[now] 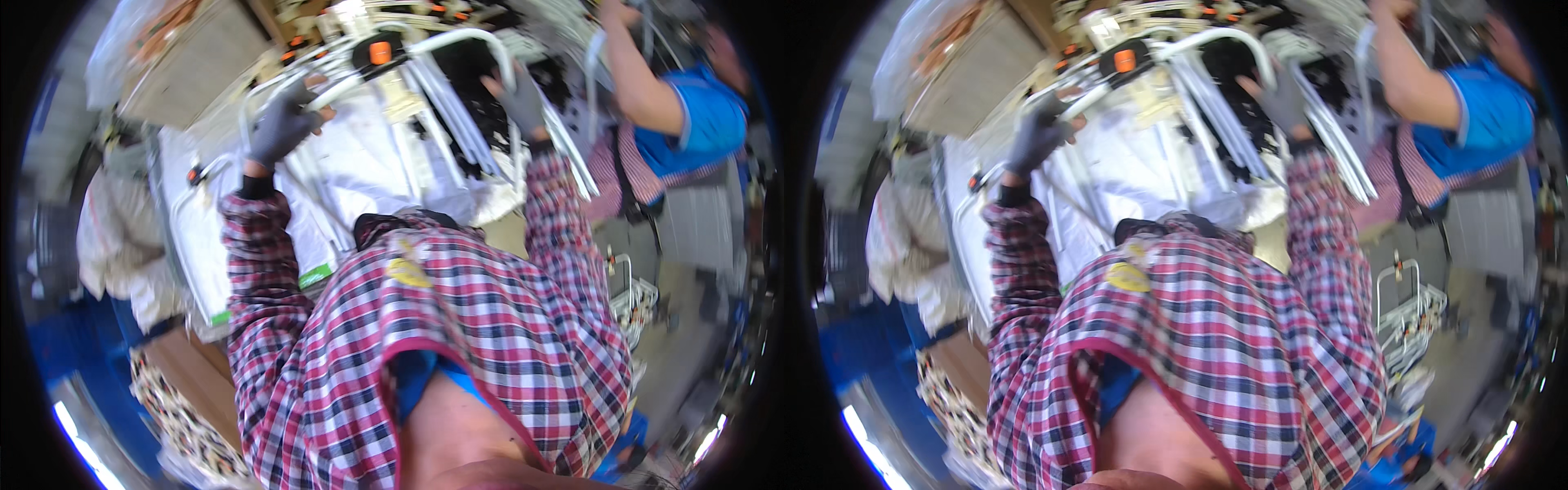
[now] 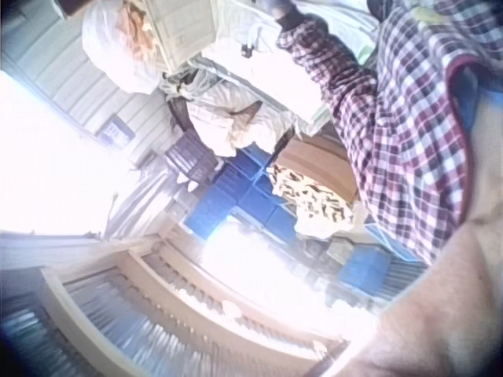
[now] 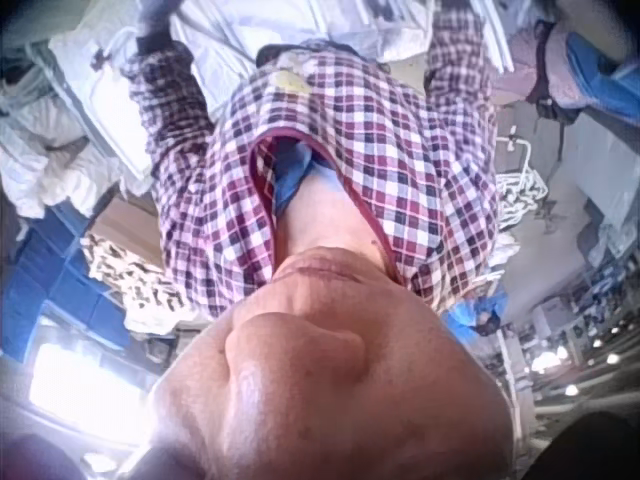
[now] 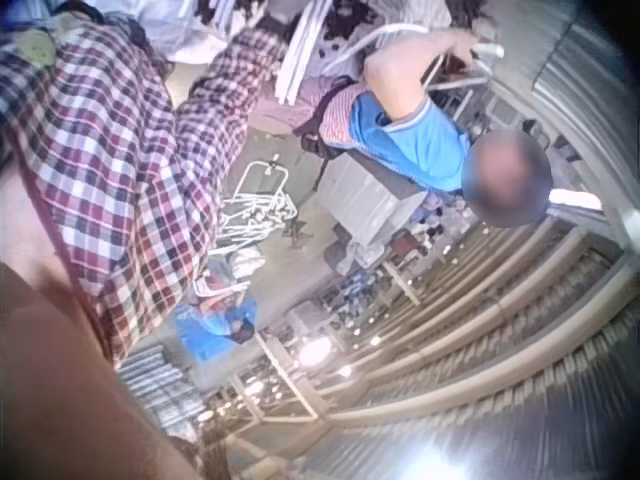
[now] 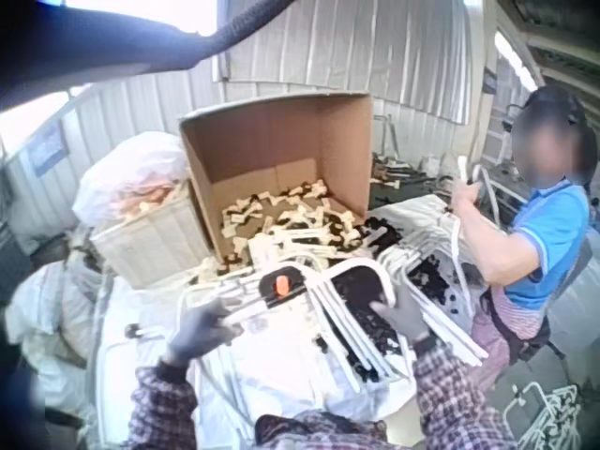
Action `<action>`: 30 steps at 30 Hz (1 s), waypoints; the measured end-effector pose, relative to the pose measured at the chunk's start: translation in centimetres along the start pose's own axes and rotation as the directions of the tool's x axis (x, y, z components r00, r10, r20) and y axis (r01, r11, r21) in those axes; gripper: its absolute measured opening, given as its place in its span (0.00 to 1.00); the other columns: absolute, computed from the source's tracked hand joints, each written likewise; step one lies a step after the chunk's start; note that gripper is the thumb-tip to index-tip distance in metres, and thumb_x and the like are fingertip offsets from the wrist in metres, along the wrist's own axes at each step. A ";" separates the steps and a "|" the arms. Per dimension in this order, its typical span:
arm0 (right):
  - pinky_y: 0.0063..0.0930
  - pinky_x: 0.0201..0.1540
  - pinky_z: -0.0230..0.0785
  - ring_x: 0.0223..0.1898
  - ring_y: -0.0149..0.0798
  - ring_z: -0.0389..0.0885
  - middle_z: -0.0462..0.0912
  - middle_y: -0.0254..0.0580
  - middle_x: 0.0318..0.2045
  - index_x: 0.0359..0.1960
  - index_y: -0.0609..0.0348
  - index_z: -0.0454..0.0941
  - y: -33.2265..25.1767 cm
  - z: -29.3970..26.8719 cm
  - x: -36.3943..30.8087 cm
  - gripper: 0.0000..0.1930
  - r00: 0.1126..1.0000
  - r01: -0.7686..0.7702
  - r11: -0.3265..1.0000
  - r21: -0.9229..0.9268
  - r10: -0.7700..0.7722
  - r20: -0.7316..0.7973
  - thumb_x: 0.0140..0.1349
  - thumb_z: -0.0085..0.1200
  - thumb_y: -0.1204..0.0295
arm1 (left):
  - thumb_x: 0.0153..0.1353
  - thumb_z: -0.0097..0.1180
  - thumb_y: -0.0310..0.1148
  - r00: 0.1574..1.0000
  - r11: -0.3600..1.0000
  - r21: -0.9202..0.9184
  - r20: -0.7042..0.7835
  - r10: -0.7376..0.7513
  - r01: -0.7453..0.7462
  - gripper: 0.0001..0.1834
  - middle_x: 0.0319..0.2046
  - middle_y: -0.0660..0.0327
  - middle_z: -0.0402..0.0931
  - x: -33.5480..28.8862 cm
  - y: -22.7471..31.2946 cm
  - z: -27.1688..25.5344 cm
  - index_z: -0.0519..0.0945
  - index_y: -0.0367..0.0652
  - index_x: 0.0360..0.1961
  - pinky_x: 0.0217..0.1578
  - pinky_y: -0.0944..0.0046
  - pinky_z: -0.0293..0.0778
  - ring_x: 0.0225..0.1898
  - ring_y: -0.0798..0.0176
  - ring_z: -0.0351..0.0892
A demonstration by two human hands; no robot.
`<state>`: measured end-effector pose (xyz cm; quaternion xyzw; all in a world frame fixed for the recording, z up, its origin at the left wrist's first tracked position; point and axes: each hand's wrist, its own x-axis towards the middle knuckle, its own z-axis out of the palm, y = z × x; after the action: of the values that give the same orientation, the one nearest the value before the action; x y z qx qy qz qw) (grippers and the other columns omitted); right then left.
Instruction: The person assembles white metal frame components by inserting black plastic connectors into the frame ends. The person repeatedly picks up frame pieces and connectors, aligns them, and secures them together. Completed frames are stacked on a nearby surface.
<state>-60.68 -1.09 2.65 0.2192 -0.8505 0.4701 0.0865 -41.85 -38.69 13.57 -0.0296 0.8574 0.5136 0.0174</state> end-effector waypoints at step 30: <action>0.37 0.45 0.74 0.42 0.48 0.82 0.82 0.46 0.39 0.39 0.58 0.80 2.1 8.7 -10.3 0.09 0.987 -0.149 0.988 0.044 0.147 0.063 0.57 0.58 0.72 | 0.63 0.52 0.30 0.448 0.582 0.239 -0.859 -0.246 0.777 0.16 0.48 0.47 0.76 -21.4 -25.7 2.2 0.77 0.35 0.50 0.49 0.54 0.71 0.51 0.45 0.75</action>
<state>-51.97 -4.36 -7.34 0.1713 -0.8551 0.4889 0.0209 -18.71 -48.16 -8.81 -0.5083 0.8382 0.1109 -0.1637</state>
